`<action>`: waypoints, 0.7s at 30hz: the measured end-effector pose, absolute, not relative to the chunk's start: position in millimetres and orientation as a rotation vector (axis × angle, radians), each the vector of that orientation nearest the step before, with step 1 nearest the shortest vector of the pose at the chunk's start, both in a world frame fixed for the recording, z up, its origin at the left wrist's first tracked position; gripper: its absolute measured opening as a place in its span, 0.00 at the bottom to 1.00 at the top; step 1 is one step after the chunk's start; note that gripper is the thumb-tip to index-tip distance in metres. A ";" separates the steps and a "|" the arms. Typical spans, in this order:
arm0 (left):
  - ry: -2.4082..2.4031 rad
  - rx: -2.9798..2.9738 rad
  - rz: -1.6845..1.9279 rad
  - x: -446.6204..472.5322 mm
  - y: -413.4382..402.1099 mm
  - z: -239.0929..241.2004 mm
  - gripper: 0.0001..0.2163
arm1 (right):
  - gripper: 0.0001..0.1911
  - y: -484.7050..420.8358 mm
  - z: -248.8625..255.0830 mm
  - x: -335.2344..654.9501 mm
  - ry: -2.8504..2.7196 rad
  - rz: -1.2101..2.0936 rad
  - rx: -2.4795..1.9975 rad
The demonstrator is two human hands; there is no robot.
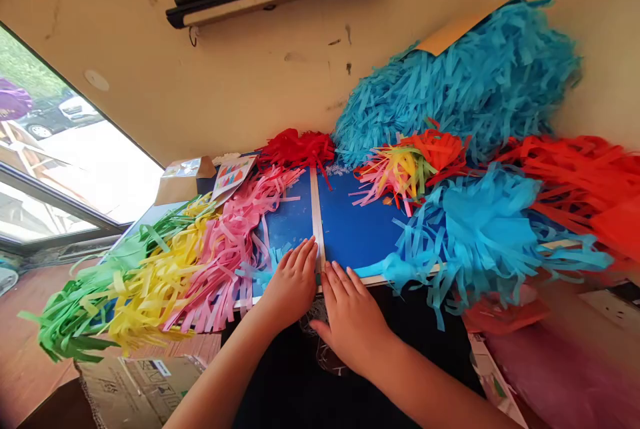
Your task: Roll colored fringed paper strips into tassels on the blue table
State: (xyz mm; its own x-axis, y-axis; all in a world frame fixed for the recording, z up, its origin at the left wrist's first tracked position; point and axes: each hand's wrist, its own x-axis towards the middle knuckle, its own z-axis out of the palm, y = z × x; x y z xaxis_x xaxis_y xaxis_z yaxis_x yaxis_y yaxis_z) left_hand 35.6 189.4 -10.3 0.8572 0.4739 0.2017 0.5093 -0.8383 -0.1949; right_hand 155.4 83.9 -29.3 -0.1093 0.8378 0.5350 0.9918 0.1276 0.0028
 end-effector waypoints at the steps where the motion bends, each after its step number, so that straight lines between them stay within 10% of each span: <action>1: -0.750 -2.778 -0.212 35.2 189.6 -11.1 0.23 | 0.31 83.6 -37.8 151.6 -2.019 -0.513 -1.770; 16: -0.583 -2.764 -0.421 52.8 165.1 14.2 0.19 | 0.39 53.1 -36.3 205.2 -1.941 -0.718 -2.146; 21: -0.379 -2.983 -0.197 60.4 137.7 -10.1 0.35 | 0.35 54.8 -38.2 207.3 -1.965 -0.727 -2.110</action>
